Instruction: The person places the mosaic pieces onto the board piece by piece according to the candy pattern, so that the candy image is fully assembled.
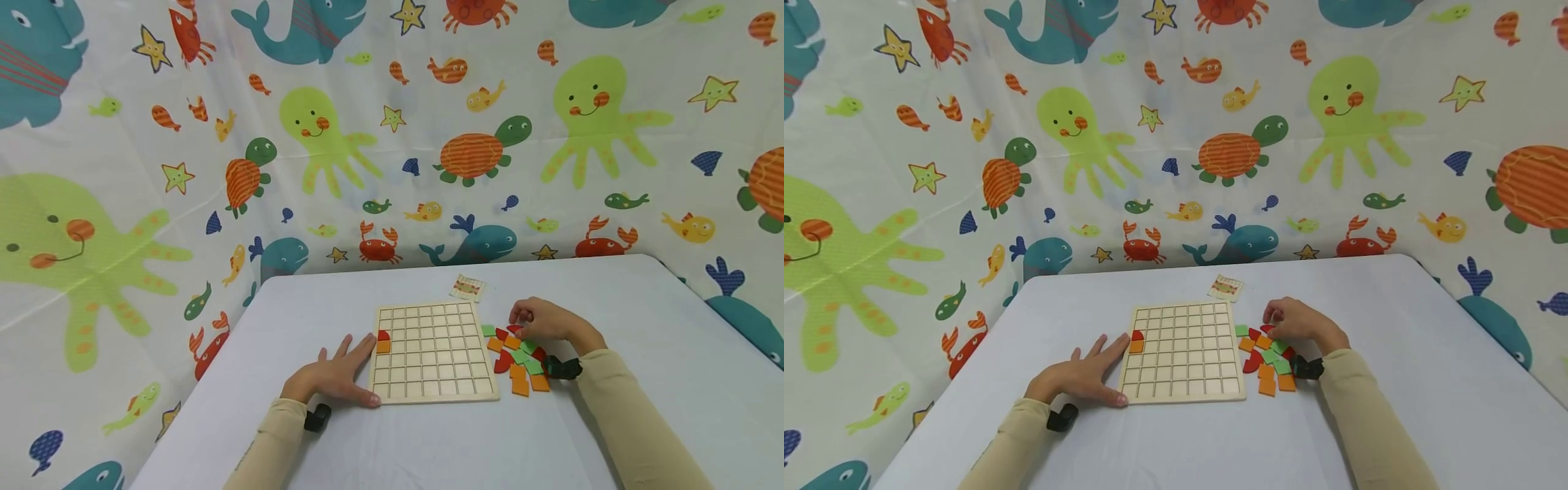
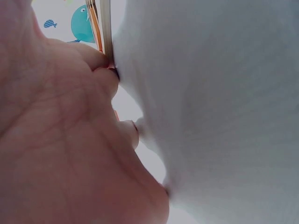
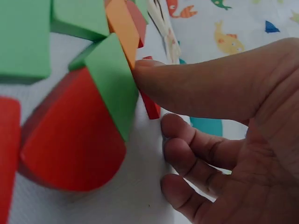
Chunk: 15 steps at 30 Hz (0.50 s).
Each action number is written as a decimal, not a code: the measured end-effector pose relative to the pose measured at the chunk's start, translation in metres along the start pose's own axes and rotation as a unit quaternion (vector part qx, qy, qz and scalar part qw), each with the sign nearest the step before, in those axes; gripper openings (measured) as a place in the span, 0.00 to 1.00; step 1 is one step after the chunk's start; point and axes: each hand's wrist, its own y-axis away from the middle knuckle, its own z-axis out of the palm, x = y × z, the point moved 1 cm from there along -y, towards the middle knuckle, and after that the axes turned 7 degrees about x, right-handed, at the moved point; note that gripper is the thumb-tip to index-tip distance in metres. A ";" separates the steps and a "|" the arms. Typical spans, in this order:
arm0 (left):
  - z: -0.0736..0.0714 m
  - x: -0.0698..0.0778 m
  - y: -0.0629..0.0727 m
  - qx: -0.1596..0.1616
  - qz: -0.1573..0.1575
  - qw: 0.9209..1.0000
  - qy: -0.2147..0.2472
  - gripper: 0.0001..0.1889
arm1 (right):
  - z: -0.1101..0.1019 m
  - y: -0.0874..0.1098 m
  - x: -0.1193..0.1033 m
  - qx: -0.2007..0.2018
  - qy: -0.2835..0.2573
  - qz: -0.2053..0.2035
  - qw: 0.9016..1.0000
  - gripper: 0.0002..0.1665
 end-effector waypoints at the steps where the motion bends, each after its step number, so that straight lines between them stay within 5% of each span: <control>1: 0.000 0.000 0.000 0.000 0.002 1.000 0.003 0.66 | 0.000 0.000 0.000 0.002 0.002 -0.003 1.000 0.11; 15: 0.000 0.000 -0.001 -0.002 -0.003 1.000 -0.006 0.65 | -0.002 0.002 0.015 0.065 -0.045 0.050 0.996 0.14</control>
